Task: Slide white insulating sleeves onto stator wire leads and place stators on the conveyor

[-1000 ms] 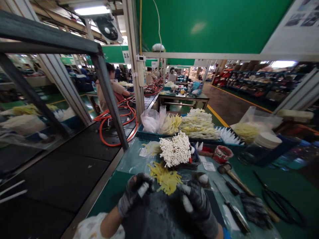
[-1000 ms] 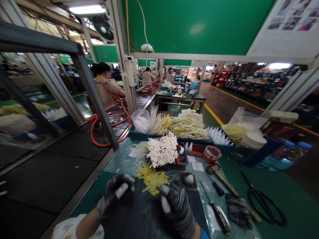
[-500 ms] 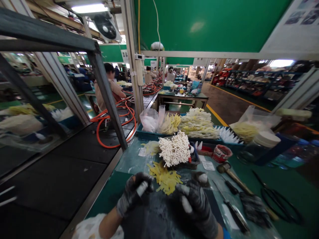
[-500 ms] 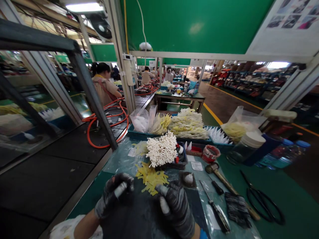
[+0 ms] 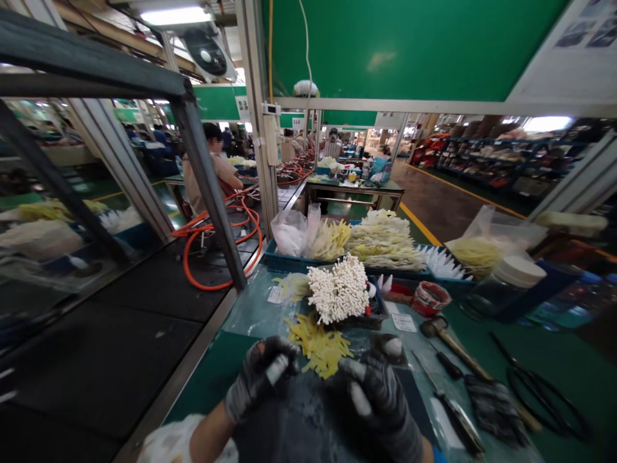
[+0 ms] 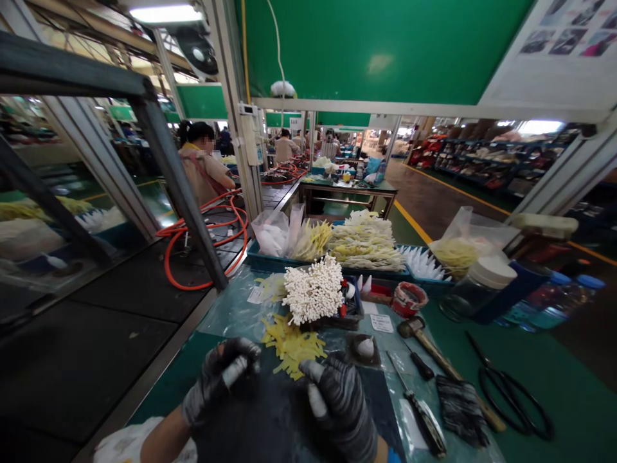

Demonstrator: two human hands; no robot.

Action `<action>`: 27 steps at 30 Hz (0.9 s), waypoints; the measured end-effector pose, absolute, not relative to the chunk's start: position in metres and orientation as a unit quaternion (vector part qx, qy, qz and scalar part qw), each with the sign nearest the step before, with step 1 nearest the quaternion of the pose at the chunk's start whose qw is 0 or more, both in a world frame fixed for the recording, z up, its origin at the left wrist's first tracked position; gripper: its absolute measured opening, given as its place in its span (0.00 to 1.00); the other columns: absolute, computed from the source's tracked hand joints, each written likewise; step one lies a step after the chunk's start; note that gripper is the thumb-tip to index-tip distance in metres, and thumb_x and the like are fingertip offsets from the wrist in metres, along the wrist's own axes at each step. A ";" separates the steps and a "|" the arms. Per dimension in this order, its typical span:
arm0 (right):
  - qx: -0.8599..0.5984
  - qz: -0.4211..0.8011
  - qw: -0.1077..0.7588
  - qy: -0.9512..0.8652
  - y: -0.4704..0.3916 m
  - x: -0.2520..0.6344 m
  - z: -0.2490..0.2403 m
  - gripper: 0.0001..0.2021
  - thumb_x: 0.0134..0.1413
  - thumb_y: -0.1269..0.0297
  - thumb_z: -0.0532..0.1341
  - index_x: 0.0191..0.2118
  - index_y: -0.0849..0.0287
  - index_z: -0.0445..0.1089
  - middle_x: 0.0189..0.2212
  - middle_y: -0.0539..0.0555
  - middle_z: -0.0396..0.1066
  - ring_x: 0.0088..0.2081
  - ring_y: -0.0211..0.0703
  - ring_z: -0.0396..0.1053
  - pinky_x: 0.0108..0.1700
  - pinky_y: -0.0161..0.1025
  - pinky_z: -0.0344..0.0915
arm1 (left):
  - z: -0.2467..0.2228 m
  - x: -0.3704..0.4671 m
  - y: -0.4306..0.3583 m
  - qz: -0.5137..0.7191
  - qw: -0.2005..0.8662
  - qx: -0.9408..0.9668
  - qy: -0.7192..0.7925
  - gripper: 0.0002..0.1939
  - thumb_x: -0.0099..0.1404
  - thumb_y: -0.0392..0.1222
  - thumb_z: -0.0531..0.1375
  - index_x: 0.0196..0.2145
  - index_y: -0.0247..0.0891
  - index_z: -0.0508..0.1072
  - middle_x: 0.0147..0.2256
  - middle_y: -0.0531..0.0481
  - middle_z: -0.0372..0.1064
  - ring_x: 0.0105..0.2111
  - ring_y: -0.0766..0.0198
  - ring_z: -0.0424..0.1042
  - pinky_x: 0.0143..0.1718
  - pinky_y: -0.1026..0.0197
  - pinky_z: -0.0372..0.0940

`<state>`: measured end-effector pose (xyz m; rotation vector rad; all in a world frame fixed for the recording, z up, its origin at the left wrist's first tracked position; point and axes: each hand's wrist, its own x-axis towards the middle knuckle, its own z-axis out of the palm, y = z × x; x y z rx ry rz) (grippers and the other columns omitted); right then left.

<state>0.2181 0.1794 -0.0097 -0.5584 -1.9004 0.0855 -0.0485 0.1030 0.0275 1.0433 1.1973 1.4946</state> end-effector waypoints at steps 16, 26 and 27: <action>-0.230 0.003 0.531 -0.816 0.178 0.218 -0.010 0.19 0.71 0.74 0.60 0.59 0.48 0.79 0.40 0.54 0.85 0.41 0.50 0.85 0.41 0.45 0.86 | 0.022 -0.047 0.102 0.587 0.474 0.431 0.496 0.38 0.59 0.77 0.76 0.39 0.34 0.87 0.30 0.42 0.82 0.29 0.64 0.77 0.34 0.65 0.71; -0.229 -0.010 0.524 -0.820 0.178 0.217 -0.008 0.19 0.70 0.75 0.59 0.58 0.49 0.79 0.40 0.54 0.86 0.39 0.51 0.86 0.40 0.46 0.87 | 0.019 -0.047 0.103 0.562 0.461 0.469 0.502 0.39 0.62 0.78 0.73 0.41 0.33 0.86 0.32 0.42 0.82 0.31 0.62 0.79 0.35 0.64 0.71; -0.230 -0.010 0.525 -0.819 0.178 0.218 -0.009 0.20 0.69 0.75 0.60 0.59 0.48 0.79 0.40 0.54 0.86 0.38 0.50 0.86 0.39 0.45 0.87 | 0.020 -0.047 0.103 0.559 0.462 0.470 0.503 0.39 0.63 0.78 0.73 0.41 0.33 0.86 0.32 0.42 0.82 0.31 0.62 0.79 0.35 0.64 0.71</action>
